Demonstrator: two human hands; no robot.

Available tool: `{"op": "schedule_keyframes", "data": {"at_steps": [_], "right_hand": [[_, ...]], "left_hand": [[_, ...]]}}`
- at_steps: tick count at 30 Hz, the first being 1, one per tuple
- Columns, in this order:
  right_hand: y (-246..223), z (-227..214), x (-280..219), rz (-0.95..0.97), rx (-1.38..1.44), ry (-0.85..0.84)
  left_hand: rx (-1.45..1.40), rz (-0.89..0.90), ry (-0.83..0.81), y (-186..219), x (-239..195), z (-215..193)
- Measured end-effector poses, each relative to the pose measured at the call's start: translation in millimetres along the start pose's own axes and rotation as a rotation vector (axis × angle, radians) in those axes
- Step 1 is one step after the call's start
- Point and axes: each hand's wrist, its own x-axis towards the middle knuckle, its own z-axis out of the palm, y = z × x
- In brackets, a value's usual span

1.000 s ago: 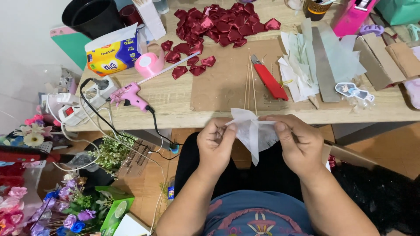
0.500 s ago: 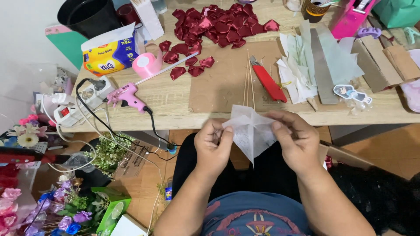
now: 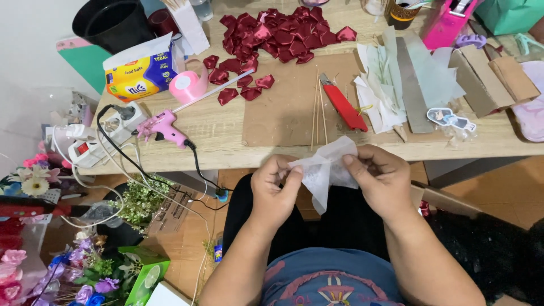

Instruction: The person aligns and bundles thin wooden sticks, briefly handles a small white paper packet, and continues to adjust the sticks. The person works at a low table with craft supplies visible.

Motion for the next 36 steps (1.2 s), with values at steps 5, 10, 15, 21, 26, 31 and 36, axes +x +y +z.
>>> {"op": "schedule_keyframes", "data": {"at_steps": [5,10,15,21,26,31,36], "right_hand": [[0.8,0.3,2.4,0.051,0.024,0.03],[4.3,2.7,4.9,0.155,0.074,0.063],[-1.4,6.3,6.3,0.167,0.168,0.104],[-13.4,10.2,6.4,0.176,0.201,0.065],[10.5,1.9,2.8,0.189,0.174,0.001],[17.1,-1.5,5.8,0.2,0.177,-0.034],[10.8,-11.5,8.8,0.157,0.282,-0.004]], "left_hand": [[-0.073,-0.051,-0.016,-4.3,3.2,-0.9],[-0.2,-0.138,-0.052,4.2,8.8,5.1],[-0.282,-0.259,-0.121,3.1,10.6,7.7],[-0.049,-0.048,-0.244,13.3,14.0,16.9],[0.093,0.12,-0.266,20.6,14.5,17.0],[0.175,0.19,-0.247,10.9,14.4,15.3],[0.396,0.103,0.107,-0.4,43.9,-9.4]]}}
